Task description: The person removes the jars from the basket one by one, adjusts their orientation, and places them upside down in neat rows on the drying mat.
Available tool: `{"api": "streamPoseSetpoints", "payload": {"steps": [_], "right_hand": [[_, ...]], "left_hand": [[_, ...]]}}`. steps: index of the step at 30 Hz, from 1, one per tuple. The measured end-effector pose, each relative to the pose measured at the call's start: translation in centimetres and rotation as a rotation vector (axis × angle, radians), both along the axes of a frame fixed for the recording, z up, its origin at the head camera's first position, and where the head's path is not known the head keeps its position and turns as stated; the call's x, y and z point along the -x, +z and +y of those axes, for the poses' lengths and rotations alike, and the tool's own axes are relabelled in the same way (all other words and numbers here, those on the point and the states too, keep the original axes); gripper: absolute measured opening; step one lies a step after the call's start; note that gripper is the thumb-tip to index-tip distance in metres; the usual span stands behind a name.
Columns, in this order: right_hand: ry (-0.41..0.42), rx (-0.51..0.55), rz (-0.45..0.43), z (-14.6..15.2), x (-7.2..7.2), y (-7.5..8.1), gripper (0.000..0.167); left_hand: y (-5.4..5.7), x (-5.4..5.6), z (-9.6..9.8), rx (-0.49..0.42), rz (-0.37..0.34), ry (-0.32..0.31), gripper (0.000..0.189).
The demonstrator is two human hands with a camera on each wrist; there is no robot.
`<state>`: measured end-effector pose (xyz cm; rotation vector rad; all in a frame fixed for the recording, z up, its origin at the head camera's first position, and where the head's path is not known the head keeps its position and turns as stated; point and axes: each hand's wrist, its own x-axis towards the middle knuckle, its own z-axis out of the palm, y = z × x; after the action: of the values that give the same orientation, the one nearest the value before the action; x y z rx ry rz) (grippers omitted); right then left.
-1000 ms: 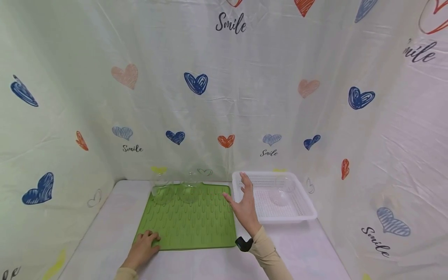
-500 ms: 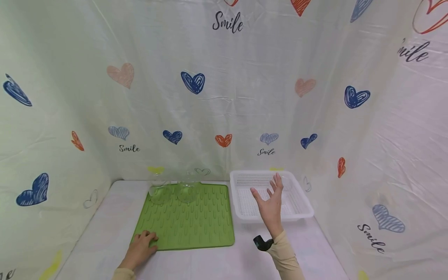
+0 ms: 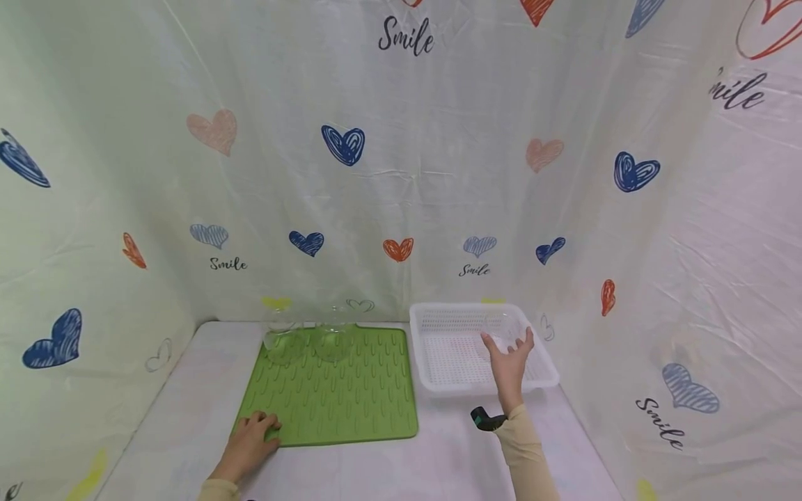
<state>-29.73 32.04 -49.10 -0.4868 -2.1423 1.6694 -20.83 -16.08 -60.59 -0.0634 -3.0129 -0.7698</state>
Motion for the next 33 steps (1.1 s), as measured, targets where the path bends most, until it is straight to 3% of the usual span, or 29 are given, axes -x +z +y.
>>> {"api": "streamPoseSetpoints", "payload": {"steps": [12,23,28,33], "right_hand": [[-0.066,0.069,-0.060,1.1,2.8,-1.4,0.116],[-0.071,0.138,-0.263,2.2,5.7,-3.2,0.116],[-0.087,0.120,-0.308,2.6,6.8,-4.1,0.116],[-0.044,0.081,-0.399,3.1,7.3,-4.8,0.117]], "left_hand": [[0.4,0.1,0.0,-0.006,-0.026,0.006,0.019],[-0.3,0.0,-0.1,-0.006,-0.014,-0.001,0.020],[-0.4,0.1,-0.1,-0.004,-0.022,0.017,0.019],[-0.4,0.2,-0.1,-0.002,-0.021,0.007,0.018]]}}
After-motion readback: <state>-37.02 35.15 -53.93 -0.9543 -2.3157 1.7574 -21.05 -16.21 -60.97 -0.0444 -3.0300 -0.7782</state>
